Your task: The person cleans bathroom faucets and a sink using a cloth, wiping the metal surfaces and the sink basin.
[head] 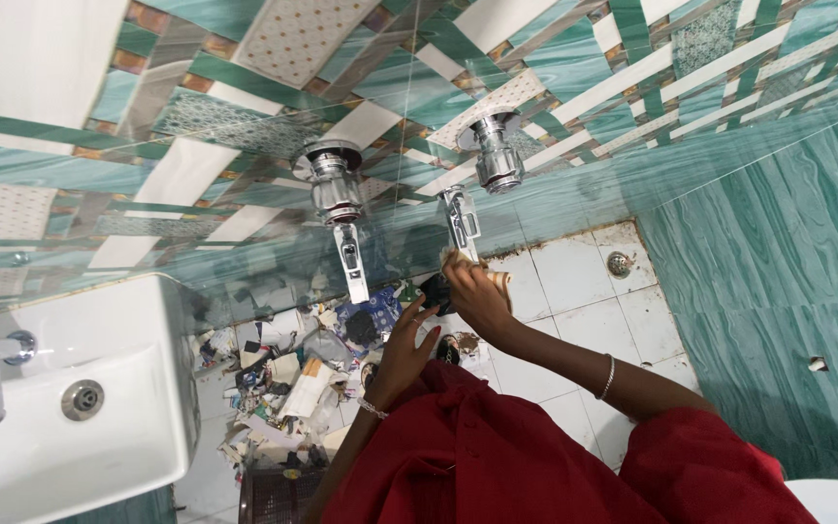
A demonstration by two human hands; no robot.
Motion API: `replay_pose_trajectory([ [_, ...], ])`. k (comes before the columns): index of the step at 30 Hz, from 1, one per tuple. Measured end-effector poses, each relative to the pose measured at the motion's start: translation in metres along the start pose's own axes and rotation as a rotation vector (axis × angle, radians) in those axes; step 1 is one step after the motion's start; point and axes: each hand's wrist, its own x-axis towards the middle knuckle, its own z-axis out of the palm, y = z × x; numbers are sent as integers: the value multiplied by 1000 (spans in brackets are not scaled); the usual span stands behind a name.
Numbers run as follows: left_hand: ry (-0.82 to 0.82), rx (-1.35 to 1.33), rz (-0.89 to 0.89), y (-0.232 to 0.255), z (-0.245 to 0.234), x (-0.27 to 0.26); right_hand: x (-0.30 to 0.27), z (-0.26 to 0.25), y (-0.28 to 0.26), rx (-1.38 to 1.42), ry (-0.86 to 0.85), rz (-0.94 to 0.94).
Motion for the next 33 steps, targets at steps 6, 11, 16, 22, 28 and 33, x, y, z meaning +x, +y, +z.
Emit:
replay_pose_trajectory([
  [6,11,-23,2,14,8,4,-35,49,16,235,319,-54],
  [11,-31,-11,-59,25,12,4,-47,77,35,385,214,-213],
  [16,9,-5,-72,21,15,-3,-58,76,46,373,393,-150],
  [22,24,6,-113,16,15,-7,-70,80,45,702,90,-55],
  [28,3,55,-128,26,15,0,-89,69,57,829,390,601],
  [33,-7,32,-102,33,17,12,-66,43,33,1429,652,970],
])
